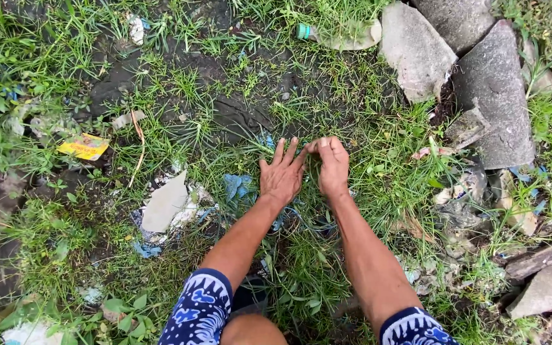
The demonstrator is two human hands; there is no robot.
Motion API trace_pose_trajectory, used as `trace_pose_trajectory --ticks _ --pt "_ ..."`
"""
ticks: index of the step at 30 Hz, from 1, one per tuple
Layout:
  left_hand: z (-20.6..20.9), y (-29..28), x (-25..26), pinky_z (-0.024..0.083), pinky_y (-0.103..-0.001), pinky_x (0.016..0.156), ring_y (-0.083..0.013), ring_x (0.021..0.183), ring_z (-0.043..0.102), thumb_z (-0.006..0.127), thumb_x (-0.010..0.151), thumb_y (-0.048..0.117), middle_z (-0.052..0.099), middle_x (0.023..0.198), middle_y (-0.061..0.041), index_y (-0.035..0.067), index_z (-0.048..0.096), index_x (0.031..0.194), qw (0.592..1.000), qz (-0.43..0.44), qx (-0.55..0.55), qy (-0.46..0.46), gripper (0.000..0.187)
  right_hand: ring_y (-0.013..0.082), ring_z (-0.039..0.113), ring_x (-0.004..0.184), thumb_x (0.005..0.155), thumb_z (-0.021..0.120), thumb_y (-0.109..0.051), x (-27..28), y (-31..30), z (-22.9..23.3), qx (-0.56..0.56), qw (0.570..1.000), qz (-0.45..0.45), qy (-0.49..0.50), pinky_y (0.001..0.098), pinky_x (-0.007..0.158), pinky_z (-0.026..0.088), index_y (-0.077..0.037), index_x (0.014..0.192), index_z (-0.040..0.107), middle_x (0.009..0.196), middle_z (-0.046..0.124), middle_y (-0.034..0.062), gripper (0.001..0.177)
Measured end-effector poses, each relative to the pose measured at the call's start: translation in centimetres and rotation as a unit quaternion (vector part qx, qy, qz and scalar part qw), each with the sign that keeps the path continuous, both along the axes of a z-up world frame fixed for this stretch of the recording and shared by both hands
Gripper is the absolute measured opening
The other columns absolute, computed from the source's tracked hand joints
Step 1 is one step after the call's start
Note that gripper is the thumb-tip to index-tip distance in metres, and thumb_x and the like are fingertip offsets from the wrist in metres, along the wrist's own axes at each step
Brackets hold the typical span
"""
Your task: Manual weeding of overgrown grass and plants on the ground in an outdoor area.
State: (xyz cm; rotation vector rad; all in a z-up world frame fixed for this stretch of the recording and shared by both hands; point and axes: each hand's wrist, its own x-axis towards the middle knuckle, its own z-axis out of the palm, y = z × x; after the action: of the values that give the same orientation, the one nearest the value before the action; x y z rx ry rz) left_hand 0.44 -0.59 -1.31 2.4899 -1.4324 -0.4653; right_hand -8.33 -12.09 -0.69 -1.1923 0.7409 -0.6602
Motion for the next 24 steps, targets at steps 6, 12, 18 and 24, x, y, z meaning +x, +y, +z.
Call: trace_pose_trajectory --ticks 6,12,18,24 --pt "-0.1 0.0 -0.3 0.037 -0.067 0.102 -0.0251 0.156 0.021 0.047 0.103 0.036 0.026 0.169 0.001 0.032 0.041 0.155 1.000 -0.006 0.001 0.025 0.052 0.0206 0.069 0.097 0.111 0.050 -0.020 1.4 -1.8 -1.7 0.076 0.989 -0.049 -0.115 0.0343 0.089 0.056 -0.004 0.095 0.058 0.095 0.069 0.0095 0.024" --pt "0.8 -0.4 0.2 0.034 -0.069 0.102 -0.0254 0.155 0.019 0.047 0.102 0.035 0.023 0.170 0.002 0.033 0.038 0.155 0.999 -0.025 0.037 -0.009 0.054 0.0167 0.055 0.065 0.110 0.047 -0.029 1.0 -1.5 -0.7 0.225 0.970 -0.025 -0.086 0.0325 0.064 0.048 -0.010 0.091 0.050 0.078 0.061 0.0055 0.027" --pt "0.6 -2.0 1.3 0.032 -0.072 0.105 -0.0258 0.154 0.019 0.043 0.105 0.040 0.021 0.168 0.003 0.039 0.033 0.155 0.995 -0.035 0.090 -0.003 0.051 0.0095 0.026 0.048 0.110 0.042 -0.034 -7.8 7.2 5.6 0.333 0.914 -0.155 -0.174 0.0271 0.041 0.028 -0.015 0.088 0.047 0.062 0.037 -0.0044 0.029" --pt "-0.9 -1.6 -2.1 0.020 -0.078 0.108 -0.0360 0.154 0.012 0.043 0.104 0.035 0.016 0.170 -0.003 0.038 0.027 0.158 0.998 -0.037 0.057 0.015 0.057 0.0090 0.032 0.055 0.120 0.042 -0.028 -20.2 4.9 6.8 0.142 0.961 -0.107 -0.210 0.0301 0.054 0.034 -0.013 0.090 0.044 0.068 0.039 -0.0047 0.034"
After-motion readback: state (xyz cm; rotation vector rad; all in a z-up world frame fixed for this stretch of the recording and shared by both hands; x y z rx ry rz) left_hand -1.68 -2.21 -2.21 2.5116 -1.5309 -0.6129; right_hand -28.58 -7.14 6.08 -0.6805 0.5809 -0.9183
